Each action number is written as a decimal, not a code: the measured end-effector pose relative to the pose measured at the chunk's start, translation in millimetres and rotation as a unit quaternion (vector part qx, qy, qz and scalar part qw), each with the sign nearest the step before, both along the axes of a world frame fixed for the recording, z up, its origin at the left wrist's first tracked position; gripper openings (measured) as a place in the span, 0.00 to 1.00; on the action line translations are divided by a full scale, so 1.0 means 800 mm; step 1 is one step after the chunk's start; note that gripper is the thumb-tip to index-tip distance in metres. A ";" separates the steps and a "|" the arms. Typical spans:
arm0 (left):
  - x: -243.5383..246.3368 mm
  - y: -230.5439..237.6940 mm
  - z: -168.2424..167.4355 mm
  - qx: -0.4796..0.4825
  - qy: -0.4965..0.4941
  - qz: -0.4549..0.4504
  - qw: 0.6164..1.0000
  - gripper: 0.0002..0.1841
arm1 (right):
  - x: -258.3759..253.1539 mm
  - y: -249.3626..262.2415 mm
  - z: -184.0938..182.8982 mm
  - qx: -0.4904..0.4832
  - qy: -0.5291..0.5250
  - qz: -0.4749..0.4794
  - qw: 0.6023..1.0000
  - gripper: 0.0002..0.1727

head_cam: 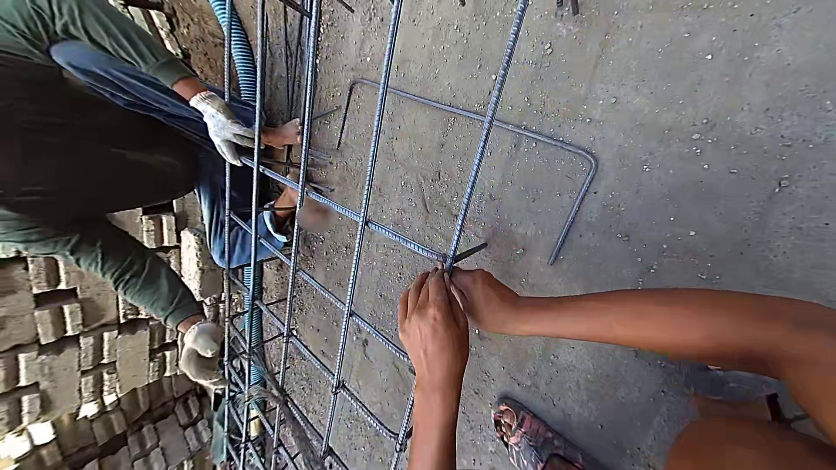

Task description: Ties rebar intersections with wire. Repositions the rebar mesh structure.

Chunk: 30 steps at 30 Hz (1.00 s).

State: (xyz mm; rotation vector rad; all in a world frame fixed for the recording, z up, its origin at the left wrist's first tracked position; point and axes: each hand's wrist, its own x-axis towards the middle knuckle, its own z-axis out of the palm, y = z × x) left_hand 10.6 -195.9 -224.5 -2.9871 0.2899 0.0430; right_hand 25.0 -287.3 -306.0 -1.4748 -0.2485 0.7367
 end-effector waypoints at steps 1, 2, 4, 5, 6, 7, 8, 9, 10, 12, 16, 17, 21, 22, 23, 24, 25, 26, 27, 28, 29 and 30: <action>0.001 -0.004 0.003 0.024 -0.015 0.001 1.000 0.10 | 0.009 -0.015 0.012 -0.022 0.011 0.042 0.999 0.15; 0.003 -0.009 0.005 0.044 -0.029 0.008 0.999 0.09 | 0.021 -0.031 0.024 -0.039 0.022 0.079 0.996 0.15; 0.007 -0.017 0.012 0.061 -0.029 0.037 0.997 0.10 | 0.047 -0.052 0.041 -0.060 0.062 0.148 0.985 0.18; 0.009 -0.021 0.016 0.061 -0.019 0.058 0.996 0.11 | 0.057 -0.057 0.045 -0.067 0.087 0.169 0.979 0.20; 0.012 -0.025 0.019 0.060 -0.008 0.079 0.995 0.12 | 0.065 -0.061 0.047 -0.074 0.112 0.185 0.974 0.21; 0.015 -0.030 0.023 0.054 0.009 0.103 0.993 0.12 | 0.072 -0.064 0.049 -0.077 0.134 0.192 0.969 0.20; 0.020 -0.036 0.028 0.046 0.031 0.132 0.990 0.13 | 0.077 -0.065 0.048 -0.075 0.155 0.191 0.966 0.19; 0.023 -0.041 0.032 0.037 0.054 0.165 0.984 0.13 | 0.081 -0.064 0.047 -0.069 0.179 0.186 0.964 0.19; 0.022 -0.046 0.033 0.030 0.064 0.191 0.979 0.14 | 0.081 -0.061 0.046 -0.058 0.199 0.177 0.962 0.18; 0.012 -0.054 0.025 0.011 0.046 0.218 0.975 0.14 | 0.077 -0.057 0.044 -0.030 0.226 0.151 0.962 0.20; -0.015 -0.053 -0.006 -0.074 -0.057 0.192 0.977 0.11 | 0.081 -0.068 0.053 -0.037 0.178 0.135 0.974 0.29; -0.021 -0.050 -0.012 -0.120 -0.070 0.180 0.974 0.11 | 0.082 -0.069 0.054 -0.056 0.155 0.143 0.976 0.31; -0.040 -0.048 -0.026 -0.291 -0.071 0.195 0.934 0.21 | 0.089 -0.059 0.057 -0.131 0.062 0.185 0.972 0.38; -0.044 -0.049 -0.027 -0.332 -0.061 0.213 0.917 0.22 | 0.091 -0.056 0.060 -0.150 0.044 0.202 0.967 0.37; -0.047 -0.051 -0.029 -0.369 -0.051 0.229 0.899 0.22 | 0.093 -0.053 0.065 -0.168 0.030 0.214 0.962 0.34; -0.049 -0.052 -0.032 -0.397 -0.051 0.236 0.886 0.21 | 0.096 -0.052 0.070 -0.182 0.020 0.224 0.957 0.30; -0.052 -0.051 -0.039 -0.413 -0.061 0.230 0.879 0.21 | 0.096 -0.051 0.074 -0.193 0.010 0.232 0.953 0.28; -0.055 -0.048 -0.047 -0.420 -0.084 0.212 0.878 0.21 | 0.097 -0.051 0.076 -0.200 0.004 0.240 0.950 0.28; -0.058 -0.043 -0.056 -0.419 -0.115 0.187 0.881 0.21 | 0.097 -0.051 0.079 -0.207 -0.002 0.246 0.947 0.28; -0.058 -0.038 -0.065 -0.411 -0.144 0.156 0.887 0.22 | 0.099 -0.053 0.082 -0.211 -0.003 0.249 0.945 0.28; -0.057 -0.032 -0.072 -0.400 -0.166 0.124 0.893 0.22 | 0.101 -0.055 0.083 -0.210 -0.004 0.251 0.945 0.28; -0.056 -0.027 -0.075 -0.388 -0.177 0.098 0.899 0.23 | 0.102 -0.056 0.082 -0.207 -0.003 0.252 0.945 0.28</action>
